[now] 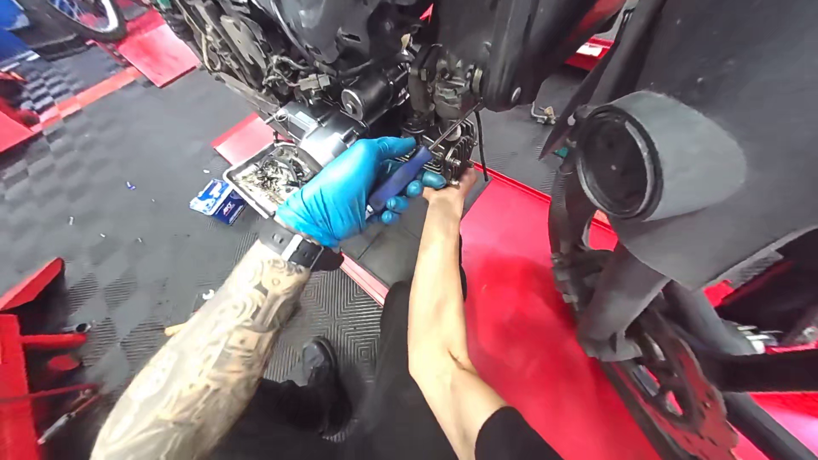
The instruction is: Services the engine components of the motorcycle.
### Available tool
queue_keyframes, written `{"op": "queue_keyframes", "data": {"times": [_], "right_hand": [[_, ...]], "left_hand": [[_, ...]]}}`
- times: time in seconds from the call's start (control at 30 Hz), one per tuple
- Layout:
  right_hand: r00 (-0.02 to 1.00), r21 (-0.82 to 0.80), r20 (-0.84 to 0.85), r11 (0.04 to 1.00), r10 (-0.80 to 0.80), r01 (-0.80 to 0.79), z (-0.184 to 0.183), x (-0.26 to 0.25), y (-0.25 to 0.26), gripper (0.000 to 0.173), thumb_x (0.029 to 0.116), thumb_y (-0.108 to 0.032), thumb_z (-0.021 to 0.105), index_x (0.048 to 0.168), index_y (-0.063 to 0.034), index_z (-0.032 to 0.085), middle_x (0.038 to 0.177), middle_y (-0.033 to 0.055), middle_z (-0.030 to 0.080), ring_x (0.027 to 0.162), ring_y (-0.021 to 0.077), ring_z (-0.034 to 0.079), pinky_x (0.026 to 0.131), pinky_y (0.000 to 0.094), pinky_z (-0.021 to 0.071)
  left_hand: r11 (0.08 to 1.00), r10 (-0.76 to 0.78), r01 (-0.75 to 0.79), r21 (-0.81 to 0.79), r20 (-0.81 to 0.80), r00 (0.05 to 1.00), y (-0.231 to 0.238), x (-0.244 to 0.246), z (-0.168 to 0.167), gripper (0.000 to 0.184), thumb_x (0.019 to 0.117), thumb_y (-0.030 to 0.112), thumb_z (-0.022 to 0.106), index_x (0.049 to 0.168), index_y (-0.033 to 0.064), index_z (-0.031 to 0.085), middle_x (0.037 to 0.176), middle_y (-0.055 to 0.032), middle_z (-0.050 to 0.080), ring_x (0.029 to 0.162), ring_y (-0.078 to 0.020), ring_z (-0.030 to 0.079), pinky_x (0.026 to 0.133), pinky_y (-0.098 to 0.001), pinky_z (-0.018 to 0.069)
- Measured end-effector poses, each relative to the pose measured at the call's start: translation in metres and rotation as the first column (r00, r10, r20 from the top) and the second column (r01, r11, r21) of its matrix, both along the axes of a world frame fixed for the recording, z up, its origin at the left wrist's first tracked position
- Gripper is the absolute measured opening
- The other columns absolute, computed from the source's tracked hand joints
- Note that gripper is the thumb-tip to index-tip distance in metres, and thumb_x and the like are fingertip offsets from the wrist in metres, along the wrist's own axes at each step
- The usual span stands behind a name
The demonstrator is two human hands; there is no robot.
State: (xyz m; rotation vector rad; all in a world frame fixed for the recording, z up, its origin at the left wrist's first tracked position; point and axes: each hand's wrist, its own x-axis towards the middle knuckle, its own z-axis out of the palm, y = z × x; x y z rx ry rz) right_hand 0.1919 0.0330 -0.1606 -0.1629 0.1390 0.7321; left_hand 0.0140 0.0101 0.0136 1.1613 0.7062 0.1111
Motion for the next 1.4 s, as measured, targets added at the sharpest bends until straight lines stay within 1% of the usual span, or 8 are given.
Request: {"op": "queue_keyframes", "data": {"times": [0.13,0.33,0.57,0.7,0.9,1.13,1.27,1.4], "right_hand": [[1.000,0.000,0.002,1.000,0.020,-0.020,-0.001,0.002,0.003,0.051,0.1031,-0.054,0.025,0.103,-0.0137,0.058,0.086,0.0063,0.065,0.081,0.0197,0.066,0.071,0.0465,0.0571],[0.996,-0.140,0.068,0.988,-0.063,0.072,0.033,-0.012,-0.020,0.040,0.1101,-0.033,0.022,0.099,-0.0123,0.054,0.076,0.0021,0.061,0.068,0.0121,0.063,0.061,0.0339,0.0568],[1.000,0.039,0.015,0.999,0.007,-0.008,0.002,0.001,-0.003,0.049,0.1052,-0.048,0.023,0.094,-0.0140,0.057,0.072,0.0031,0.062,0.066,0.0146,0.064,0.058,0.0374,0.0563],[0.997,0.062,0.045,0.996,0.057,-0.059,-0.010,0.007,0.008,0.053,0.1003,-0.055,0.023,0.097,-0.0143,0.057,0.077,0.0050,0.062,0.072,0.0183,0.064,0.064,0.0446,0.0554],[0.998,-0.060,0.048,0.997,-0.037,0.040,0.005,-0.001,-0.004,0.046,0.1067,-0.043,0.023,0.094,-0.0135,0.056,0.072,0.0023,0.061,0.066,0.0134,0.064,0.059,0.0353,0.0564],[0.998,0.011,0.027,0.998,0.060,-0.060,-0.002,0.004,-0.002,0.057,0.1024,-0.057,0.020,0.104,-0.0133,0.056,0.086,0.0069,0.064,0.082,0.0202,0.065,0.071,0.0478,0.0567],[0.997,0.016,0.035,0.998,0.063,-0.064,-0.006,0.006,0.007,0.057,0.1011,-0.059,0.022,0.103,-0.0139,0.057,0.086,0.0067,0.064,0.081,0.0202,0.065,0.070,0.0481,0.0561],[0.998,0.034,0.058,0.999,0.030,-0.032,-0.009,0.007,0.007,0.055,0.1027,-0.054,0.021,0.101,-0.0126,0.057,0.082,0.0066,0.063,0.076,0.0189,0.064,0.066,0.0446,0.0561]], "left_hand": [[0.915,-0.096,0.120,0.384,-0.082,0.992,-0.004,0.006,0.015,0.046,0.1128,0.036,0.031,0.100,0.0113,0.067,0.065,0.0043,0.051,0.044,-0.0041,0.040,0.037,-0.0179,0.0308],[-0.448,0.348,0.266,0.853,-0.107,0.931,-0.040,0.013,-0.020,0.029,0.1056,0.026,0.050,0.099,0.0048,0.068,0.085,-0.0138,0.068,0.076,-0.0338,0.072,0.057,-0.0502,0.0539],[0.978,-0.080,0.088,0.187,-0.049,0.996,-0.011,0.008,0.028,0.039,0.1111,0.033,0.038,0.112,0.0081,0.067,0.083,-0.0011,0.063,0.054,-0.0057,0.054,0.042,-0.0187,0.0445],[0.927,-0.157,0.172,0.333,-0.073,0.985,0.005,0.009,0.026,0.038,0.1117,0.032,0.036,0.102,0.0101,0.066,0.069,0.0034,0.053,0.042,-0.0027,0.038,0.034,-0.0165,0.0311],[-0.330,0.239,0.406,0.852,-0.341,0.909,-0.034,0.006,0.016,0.010,0.0984,0.016,0.060,0.098,0.0066,0.064,0.085,-0.0141,0.064,0.074,-0.0337,0.068,0.057,-0.0506,0.0530],[0.929,0.000,0.043,0.369,-0.114,0.993,0.001,0.011,0.029,0.035,0.1080,0.032,0.041,0.110,0.0106,0.069,0.082,-0.0030,0.071,0.049,-0.0066,0.054,0.039,-0.0199,0.0407],[0.994,-0.107,0.104,0.043,0.070,0.992,0.016,-0.002,0.017,0.038,0.1115,0.034,0.038,0.116,0.0078,0.066,0.083,-0.0005,0.063,0.050,-0.0032,0.050,0.040,-0.0159,0.0416],[0.618,-0.043,0.153,0.771,-0.162,0.986,-0.001,0.008,0.014,0.038,0.1107,0.030,0.046,0.093,0.0118,0.073,0.063,0.0024,0.057,0.041,-0.0078,0.040,0.035,-0.0232,0.0310]]}}
